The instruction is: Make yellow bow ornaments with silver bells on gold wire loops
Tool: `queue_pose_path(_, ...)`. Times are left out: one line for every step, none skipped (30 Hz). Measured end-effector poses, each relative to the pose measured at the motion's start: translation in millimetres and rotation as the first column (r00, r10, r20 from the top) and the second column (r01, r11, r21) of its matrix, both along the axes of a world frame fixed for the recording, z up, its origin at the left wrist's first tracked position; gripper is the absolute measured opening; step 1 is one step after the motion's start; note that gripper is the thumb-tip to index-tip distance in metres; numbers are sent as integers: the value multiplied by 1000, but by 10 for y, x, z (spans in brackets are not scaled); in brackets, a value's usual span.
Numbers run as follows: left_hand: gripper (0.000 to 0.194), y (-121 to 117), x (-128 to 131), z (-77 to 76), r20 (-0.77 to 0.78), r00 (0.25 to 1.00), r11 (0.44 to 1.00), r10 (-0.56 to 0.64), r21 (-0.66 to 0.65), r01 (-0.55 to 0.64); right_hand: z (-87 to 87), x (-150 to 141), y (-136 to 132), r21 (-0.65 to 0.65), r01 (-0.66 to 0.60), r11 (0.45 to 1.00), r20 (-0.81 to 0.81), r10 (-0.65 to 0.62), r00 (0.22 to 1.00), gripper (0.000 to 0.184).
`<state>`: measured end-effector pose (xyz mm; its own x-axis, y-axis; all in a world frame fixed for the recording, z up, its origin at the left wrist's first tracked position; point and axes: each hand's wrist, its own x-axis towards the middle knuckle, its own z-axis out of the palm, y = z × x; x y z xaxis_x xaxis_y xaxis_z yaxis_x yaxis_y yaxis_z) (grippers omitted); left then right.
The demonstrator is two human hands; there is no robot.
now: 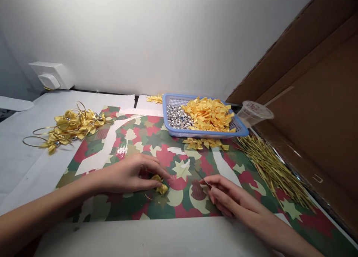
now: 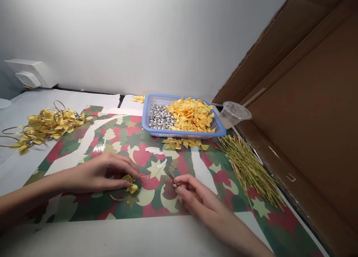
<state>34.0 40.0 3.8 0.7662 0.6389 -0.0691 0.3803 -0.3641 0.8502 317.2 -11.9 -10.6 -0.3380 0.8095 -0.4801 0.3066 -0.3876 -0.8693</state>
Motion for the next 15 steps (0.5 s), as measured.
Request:
queue_pose_path(25, 3, -9, -11, 10, 1000, 1000, 8, 1, -8, 5, -31, 34, -12, -61, 998, -17, 61, 998, 43)
queue_pose_path(25, 3, -15, -20, 19, 1000, 1000, 15, 2, -15, 4, -53, 69, -22, -115, 993, -35, 115, 993, 42)
queue_pose_path(25, 1, -20, -30, 29, 999, 1000, 22, -1, -22, 0, -69, 102, -34, -160, 986, -53, 159, 986, 42)
queue_pose_path(24, -2, -22, -42, 41, 999, 1000, 29, -10, -29, -4, -82, 132, -53, -197, 979, -72, 193, 979, 43)
queue_pose_path(23, -7, -23, -56, 55, 998, 999, 36, -26, -34, -6, -93, 159, -76, -226, 971, -92, 219, 971, 44)
queue_pose_path(23, -12, -24, -71, 70, 997, 998, 41, -47, -38, -3, -106, 184, -100, -253, 962, -108, 242, 964, 44)
queue_pose_path(23, -18, -23, -87, 82, 996, 997, 46, -65, -41, 7, -119, 210, -122, -279, 953, -120, 265, 957, 44)
queue_pose_path(23, -25, -22, -103, 89, 995, 996, 51, -73, -45, 21, -132, 237, -136, -302, 943, -122, 287, 950, 43)
queue_pose_path(24, -32, -20, -118, 94, 994, 996, 55, -69, -49, 38, -145, 267, -138, -326, 935, -115, 312, 943, 42)
queue_pose_path(24, -40, -18, -129, 99, 993, 997, 60, -57, -54, 55, -154, 302, -134, -349, 927, -102, 337, 936, 40)
queue_pose_path(24, -48, -15, -137, 103, 992, 997, 68, -38, -65, 65, -159, 340, -128, -368, 921, -87, 360, 929, 39)
queue_pose_path(23, -56, -11, -143, 106, 991, 997, 82, -18, -81, 67, -158, 381, -124, -383, 915, -81, 375, 923, 37)
queue_pose_path(21, -64, -7, -147, 103, 990, 995, 101, 2, -101, 58, -151, 423, -129, -388, 912, -89, 379, 921, 37)
queue_pose_path(19, -72, -3, -150, 98, 988, 993, 118, 18, -120, 38, -139, 464, -138, -385, 913, -108, 372, 922, 37)
queue_pose_path(16, -79, 0, -154, 93, 987, 990, 133, 30, -136, 9, -123, 502, -146, -371, 917, -143, 352, 925, 39)
